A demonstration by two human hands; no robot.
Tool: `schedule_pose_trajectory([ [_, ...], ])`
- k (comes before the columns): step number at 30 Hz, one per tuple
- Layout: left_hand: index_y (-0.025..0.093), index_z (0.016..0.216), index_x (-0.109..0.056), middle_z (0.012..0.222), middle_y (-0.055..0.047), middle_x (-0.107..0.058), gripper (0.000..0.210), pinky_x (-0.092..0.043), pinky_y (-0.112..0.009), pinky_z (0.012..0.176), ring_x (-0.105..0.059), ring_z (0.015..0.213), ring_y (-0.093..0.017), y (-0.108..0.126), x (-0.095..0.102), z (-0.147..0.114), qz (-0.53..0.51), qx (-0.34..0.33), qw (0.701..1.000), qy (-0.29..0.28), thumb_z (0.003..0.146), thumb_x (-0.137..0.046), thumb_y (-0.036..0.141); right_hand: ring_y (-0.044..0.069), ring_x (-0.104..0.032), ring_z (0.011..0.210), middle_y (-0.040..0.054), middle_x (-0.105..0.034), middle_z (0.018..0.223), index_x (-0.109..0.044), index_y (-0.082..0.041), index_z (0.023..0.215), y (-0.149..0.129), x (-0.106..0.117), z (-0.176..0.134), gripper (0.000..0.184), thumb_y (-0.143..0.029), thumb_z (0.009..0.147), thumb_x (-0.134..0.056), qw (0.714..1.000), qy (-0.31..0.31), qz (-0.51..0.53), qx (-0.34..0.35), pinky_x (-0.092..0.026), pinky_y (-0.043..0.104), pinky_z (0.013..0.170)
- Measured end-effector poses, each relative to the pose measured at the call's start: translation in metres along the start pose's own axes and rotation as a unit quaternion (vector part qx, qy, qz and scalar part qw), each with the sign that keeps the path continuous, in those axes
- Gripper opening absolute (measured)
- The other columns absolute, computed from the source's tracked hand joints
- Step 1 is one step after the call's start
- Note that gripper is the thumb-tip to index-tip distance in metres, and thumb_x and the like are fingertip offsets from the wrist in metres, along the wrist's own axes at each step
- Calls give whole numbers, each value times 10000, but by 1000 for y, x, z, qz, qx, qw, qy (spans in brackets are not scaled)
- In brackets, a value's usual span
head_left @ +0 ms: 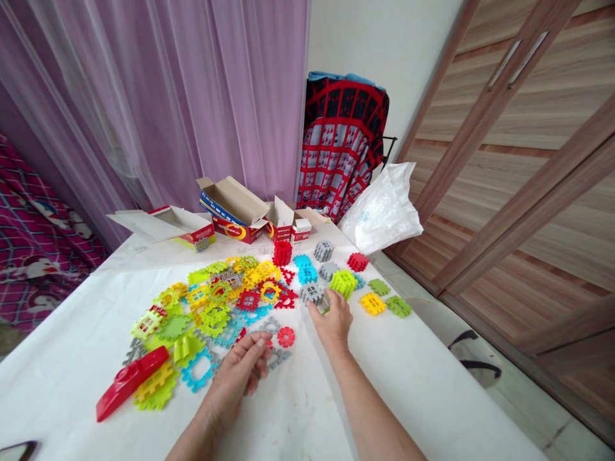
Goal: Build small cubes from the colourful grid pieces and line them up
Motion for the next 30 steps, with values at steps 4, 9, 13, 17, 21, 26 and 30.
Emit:
schedule_pose_trajectory([
  [4, 185, 951, -675, 659, 28, -585, 616, -216, -162, 326, -469, 453, -65, -1, 1, 1, -2, 2, 1000, 5, 540, -782, 632, 316, -566, 1083, 151, -627, 1164, -631, -170, 1086, -2, 2, 0, 452, -412, 707, -672, 1000, -8, 3, -12, -434, 468, 907],
  [9, 186, 968, -678, 666, 29, -586, 647, -219, -152, 329, -469, 460, -60, 0, 0, 1, -4, 5, 1000, 4, 529, -788, 649, 325, -564, 1096, 163, -624, 1181, -634, -161, 1088, -4, 3, 1, 461, -396, 695, -686, 1000, -21, 5, -21, -419, 480, 917],
  [13, 183, 965, -676, 667, 27, -588, 679, -218, -151, 326, -467, 454, -57, -1, 1, 1, -7, 6, 1000, 5, 507, -788, 671, 319, -567, 1095, 154, -627, 1188, -646, -165, 1079, -2, 2, 1, 439, -397, 707, -678, 1000, -21, 0, -22, -427, 466, 904],
  [17, 180, 974, -665, 675, 30, -590, 716, -224, -151, 322, -470, 460, -59, -3, 1, 2, -4, 7, 1000, 4, 495, -775, 700, 300, -567, 1088, 142, -627, 1183, -648, -173, 1077, 0, 1, 1, 424, -408, 725, -656, 1000, -23, -6, -20, -431, 433, 899],
  [21, 179, 986, -660, 680, 35, -586, 727, -231, -148, 324, -465, 460, -53, -3, 1, 3, 3, 7, 1000, 2, 503, -765, 711, 294, -568, 1086, 141, -625, 1188, -648, -168, 1081, -1, 2, 1, 424, -398, 726, -650, 999, -27, -11, -27, -423, 423, 909],
  [26, 182, 987, -664, 681, 41, -581, 733, -223, -140, 326, -454, 458, -42, -2, 1, 2, 6, 7, 1000, 1, 500, -763, 720, 293, -564, 1092, 139, -625, 1192, -640, -181, 1090, -1, 1, 1, 426, -407, 729, -654, 999, -25, -10, -24, -424, 423, 907],
  [30, 179, 960, -670, 670, 43, -576, 728, -230, -139, 324, -464, 463, -44, 0, 0, 1, 5, 2, 1000, -1, 482, -771, 719, 305, -561, 1086, 157, -625, 1180, -634, -165, 1103, 1, 0, 0, 451, -422, 733, -656, 1000, -16, -6, -15, -424, 438, 906],
])
Point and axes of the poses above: each hand's wrist, its own z-axis towards the middle knuckle, its own x-axis out of the back of the hand, y = z × x, the point moved 3 cm from there along z, towards the middle knuckle
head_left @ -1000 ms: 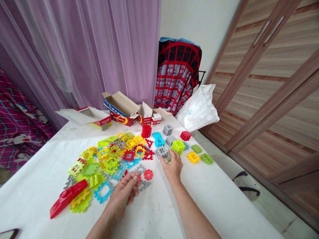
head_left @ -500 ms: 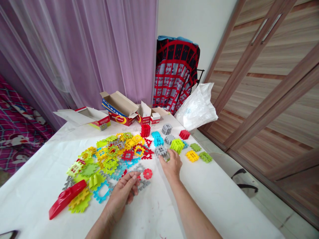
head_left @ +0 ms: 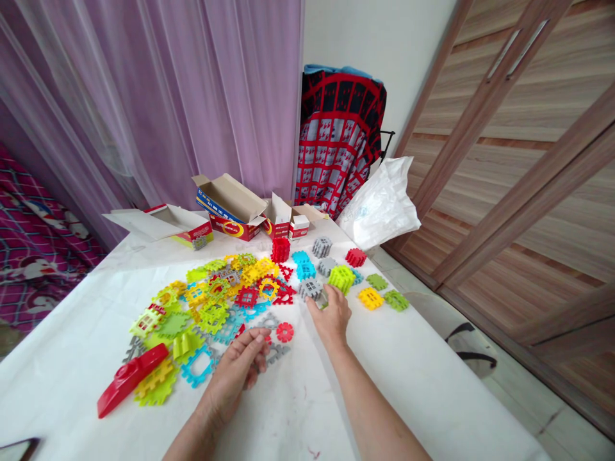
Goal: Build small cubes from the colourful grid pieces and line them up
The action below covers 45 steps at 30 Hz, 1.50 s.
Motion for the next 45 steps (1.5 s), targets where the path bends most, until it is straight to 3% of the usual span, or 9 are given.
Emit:
schedule_pose_trajectory([
  [8, 172, 970, -655, 649, 44, -573, 725, -228, -139, 319, -472, 464, -55, 5, 2, 0, -22, -5, 1000, 11, 480, -792, 688, 264, -582, 1075, 131, -646, 1125, -651, -179, 1078, -19, 20, -4, 282, -287, 842, -542, 985, 61, 96, 128, -442, 427, 935],
  [12, 173, 971, -640, 611, 57, -546, 664, -234, -140, 331, -443, 449, -56, 12, 18, 4, -40, -60, 996, 53, 543, -770, 664, 174, -643, 875, 57, -687, 899, -683, -211, 905, -36, 21, -19, 236, -145, 845, -465, 961, -53, 183, 202, -493, 284, 814],
  [16, 180, 935, -628, 585, 60, -536, 533, -306, -173, 356, -443, 426, -71, 16, 41, 8, 33, -177, 973, 146, 686, -661, 650, 156, -646, 779, 24, -694, 839, -692, -224, 834, -43, 12, -32, 234, -114, 804, -487, 949, -189, 157, 199, -478, 247, 719],
  [19, 209, 881, -650, 585, 40, -588, 350, -431, -216, 462, -536, 487, -109, 15, 47, 7, 219, -286, 914, 186, 797, -586, 543, 156, -641, 769, 29, -691, 849, -698, -219, 840, -43, 11, -33, 218, -132, 826, -498, 948, -224, 138, 179, -469, 248, 709],
  [25, 229, 940, -669, 806, -31, -722, 224, -540, -276, 696, -677, 729, -160, 5, 29, -6, 452, -460, 749, 150, 923, -480, 347, 193, -636, 888, 50, -682, 970, -679, -208, 1038, -51, 22, -37, 307, -219, 732, -685, 921, -298, 142, 206, -493, 295, 820],
  [30, 278, 1224, -618, 1215, -82, -680, 372, -438, -498, 1018, -587, 1178, -281, -10, 34, -20, 610, -479, 624, 99, 870, -593, 388, 206, -620, 1031, 62, -661, 1085, -669, -216, 1097, -66, 19, -53, 370, -196, 729, -697, 894, -336, 174, 239, -475, 328, 945],
  [32, 301, 1229, -624, 1285, -71, -648, 372, -356, -578, 1069, -530, 1250, -319, -13, 46, -22, 651, -450, 601, 116, 866, -596, 374, 207, -612, 1071, 74, -654, 1121, -664, -212, 1117, -70, 12, -59, 352, -182, 766, -658, 899, -318, 185, 239, -470, 335, 970],
  [39, 343, 1078, -712, 1282, -57, -649, 291, -311, -613, 1070, -514, 1262, -321, 0, 82, -18, 644, -360, 652, 177, 920, -473, 295, 165, -660, 804, 84, -697, 957, -695, -174, 958, -56, 1, -55, 252, -247, 873, -469, 952, -168, 208, 148, -537, 270, 748],
  [45, 273, 1040, -702, 1279, -79, -649, 262, -263, -627, 1098, -539, 1239, -306, -1, 82, -18, 620, -371, 675, 150, 913, -473, 272, 166, -651, 728, 54, -714, 843, -712, -194, 830, -51, 6, -53, 258, -258, 832, -461, 964, -159, 176, 119, -515, 269, 705],
])
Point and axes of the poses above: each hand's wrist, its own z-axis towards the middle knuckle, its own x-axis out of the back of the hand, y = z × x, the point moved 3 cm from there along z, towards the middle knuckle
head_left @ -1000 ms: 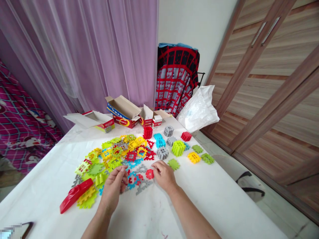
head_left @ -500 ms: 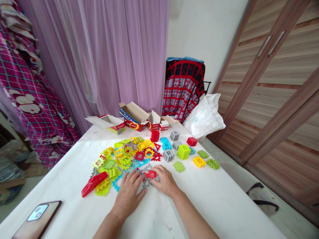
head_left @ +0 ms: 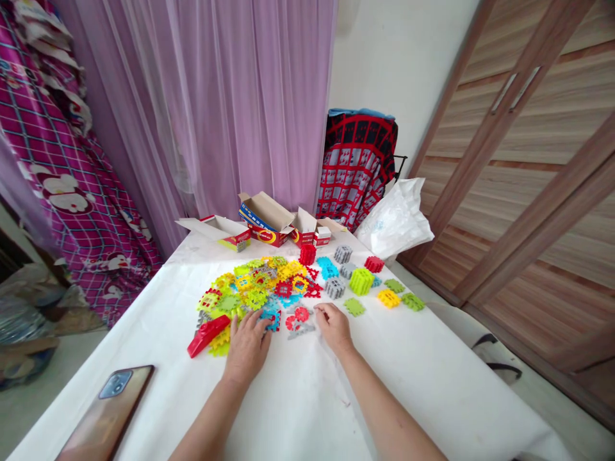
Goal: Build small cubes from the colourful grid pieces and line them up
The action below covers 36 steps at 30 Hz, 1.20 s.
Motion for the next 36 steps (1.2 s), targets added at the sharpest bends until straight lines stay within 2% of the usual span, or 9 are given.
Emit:
schedule_pose_trajectory([
  [5, 221, 1093, -677, 1342, -128, -605, 260, -246, -638, 1103, -489, 1295, -341, 10, -3, -3, 17, -31, 999, 17, 892, -519, 270, 163, -644, 724, 41, -708, 805, -715, -207, 793, -7, 1, -3, 222, -263, 812, -501, 1000, 8, -19, -13, -495, 261, 712],
  [10, 242, 1046, -689, 1263, -107, -663, 246, -131, -678, 1115, -561, 1214, -322, 19, -5, -3, -11, -72, 997, 17, 883, -508, 209, 168, -655, 741, 46, -714, 799, -714, -197, 782, -12, 7, -10, 221, -231, 808, -497, 998, 33, -46, -35, -493, 261, 721],
  [14, 252, 1046, -683, 1261, -106, -666, 241, -104, -667, 1123, -596, 1166, -295, 14, -9, -3, -54, -76, 996, 11, 882, -510, 217, 172, -657, 737, 46, -717, 785, -712, -198, 761, -16, 9, -14, 215, -223, 801, -502, 996, 43, -58, -53, -494, 265, 717],
  [21, 276, 1066, -681, 1215, -80, -696, 262, -173, -629, 1121, -605, 1157, -291, 0, -18, -9, -82, -80, 993, 25, 888, -494, 232, 157, -616, 627, 37, -698, 724, -709, -198, 715, -19, 8, -12, 227, -230, 787, -497, 995, 31, -40, -86, -475, 258, 631],
  [29, 302, 1228, -620, 1223, -55, -696, 345, -373, -560, 1062, -605, 1184, -266, -20, -33, -12, -99, -87, 991, -25, 920, -467, 277, 150, -606, 608, 35, -688, 705, -705, -194, 701, -25, 8, -15, 229, -225, 796, -499, 995, 15, 16, -93, -463, 248, 599],
  [36, 269, 1309, -578, 1267, -88, -665, 405, -375, -549, 1101, -572, 1233, -258, -25, -32, -22, -97, -44, 994, 1, 929, -439, 252, 164, -621, 641, 36, -689, 721, -707, -201, 731, -32, 6, -22, 229, -232, 802, -492, 994, -19, 67, -87, -475, 263, 626],
])
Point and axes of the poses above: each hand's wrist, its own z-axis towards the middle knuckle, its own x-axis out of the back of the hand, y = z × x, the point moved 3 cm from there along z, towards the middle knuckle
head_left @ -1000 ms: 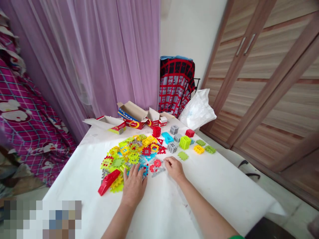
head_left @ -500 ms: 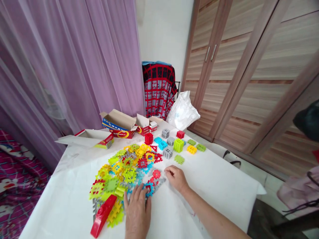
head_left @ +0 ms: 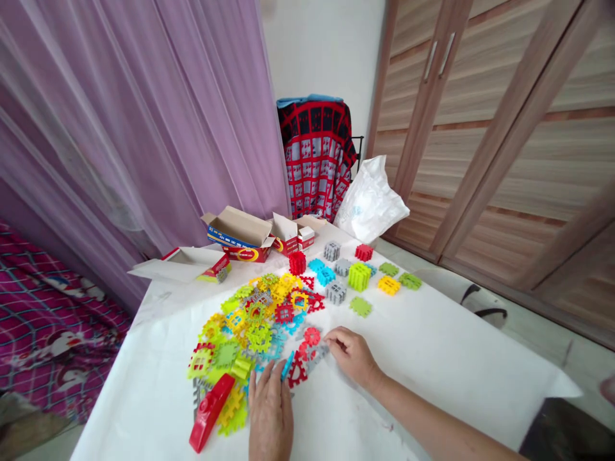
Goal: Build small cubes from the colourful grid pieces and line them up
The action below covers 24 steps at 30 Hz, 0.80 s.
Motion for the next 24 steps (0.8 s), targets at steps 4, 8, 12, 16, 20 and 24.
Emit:
schedule_pose_trajectory([
  [4, 266, 1318, -570, 1289, -97, -650, 410, -412, -558, 1075, -557, 1253, -281, -7, 5, -6, -3, 51, 999, 18, 924, -455, 272, 180, -640, 679, 46, -698, 739, -705, -207, 735, -2, -1, -3, 232, -265, 816, -496, 999, -15, 37, -3, -485, 270, 637],
  [8, 259, 1277, -600, 1257, -85, -672, 382, -417, -539, 1083, -592, 1213, -278, -9, 7, -12, -14, 82, 996, 24, 922, -467, 304, 168, -621, 630, 38, -686, 719, -702, -207, 736, -4, -2, -7, 223, -257, 823, -503, 997, -50, 62, 14, -472, 255, 588],
  [12, 274, 1295, -581, 1244, -68, -681, 385, -456, -516, 1056, -577, 1235, -283, -4, 8, -16, -11, 153, 985, 78, 942, -432, 314, 162, -595, 585, 37, -671, 694, -700, -202, 743, -1, -1, -7, 219, -268, 832, -511, 992, -71, 102, 4, -465, 252, 559],
  [16, 281, 1314, -574, 1204, -58, -705, 403, -504, -506, 1010, -563, 1249, -302, -2, 11, -19, 15, 175, 982, 67, 926, -470, 309, 155, -567, 542, 32, -644, 667, -700, -198, 757, 5, -2, -6, 242, -335, 843, -521, 981, -102, 162, -32, -448, 246, 515],
  [20, 246, 1324, -568, 1251, -77, -681, 420, -531, -444, 986, -597, 1210, -281, 1, 17, -20, 62, 142, 987, 48, 914, -498, 308, 146, -545, 530, 23, -607, 630, -690, -192, 738, 10, -3, -6, 286, -422, 838, -552, 967, -137, 205, -64, -424, 231, 492],
  [24, 239, 1378, -500, 1304, -94, -646, 460, -537, -413, 973, -620, 1182, -257, 13, 21, -18, 108, 120, 984, 78, 926, -486, 320, 141, -542, 530, 34, -615, 643, -687, -184, 725, 11, -2, -6, 348, -496, 830, -572, 954, -166, 240, -70, -429, 228, 496],
])
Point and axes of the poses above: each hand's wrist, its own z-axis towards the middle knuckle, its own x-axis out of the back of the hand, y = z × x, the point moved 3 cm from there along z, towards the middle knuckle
